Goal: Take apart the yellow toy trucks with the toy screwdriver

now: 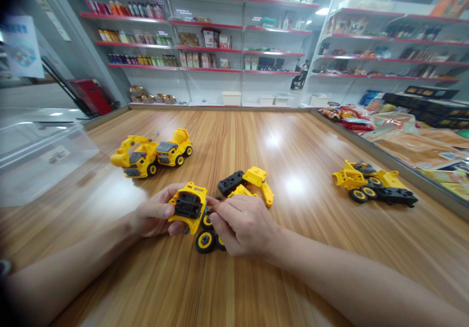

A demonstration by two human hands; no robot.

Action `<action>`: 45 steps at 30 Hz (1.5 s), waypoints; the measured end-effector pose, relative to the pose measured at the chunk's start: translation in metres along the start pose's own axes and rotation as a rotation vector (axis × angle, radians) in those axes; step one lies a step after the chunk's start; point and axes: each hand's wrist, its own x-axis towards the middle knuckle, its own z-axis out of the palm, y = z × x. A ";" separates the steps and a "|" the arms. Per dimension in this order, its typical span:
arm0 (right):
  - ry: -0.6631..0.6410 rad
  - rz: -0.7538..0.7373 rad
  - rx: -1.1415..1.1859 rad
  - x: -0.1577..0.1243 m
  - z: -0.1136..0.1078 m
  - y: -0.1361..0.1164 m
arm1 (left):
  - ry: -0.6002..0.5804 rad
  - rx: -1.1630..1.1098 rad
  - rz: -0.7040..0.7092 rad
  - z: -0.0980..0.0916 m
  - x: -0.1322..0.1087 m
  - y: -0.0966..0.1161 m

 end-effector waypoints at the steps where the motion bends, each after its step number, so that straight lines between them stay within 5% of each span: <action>1: -0.002 0.005 0.001 0.000 0.000 0.000 | 0.010 0.011 0.005 0.000 0.000 0.000; 20: 0.043 -0.031 -0.154 0.000 -0.003 0.009 | 0.136 0.127 0.099 0.000 0.005 -0.011; 45: 0.004 0.037 -0.059 0.001 -0.003 0.014 | 0.123 0.083 0.120 0.008 0.008 -0.009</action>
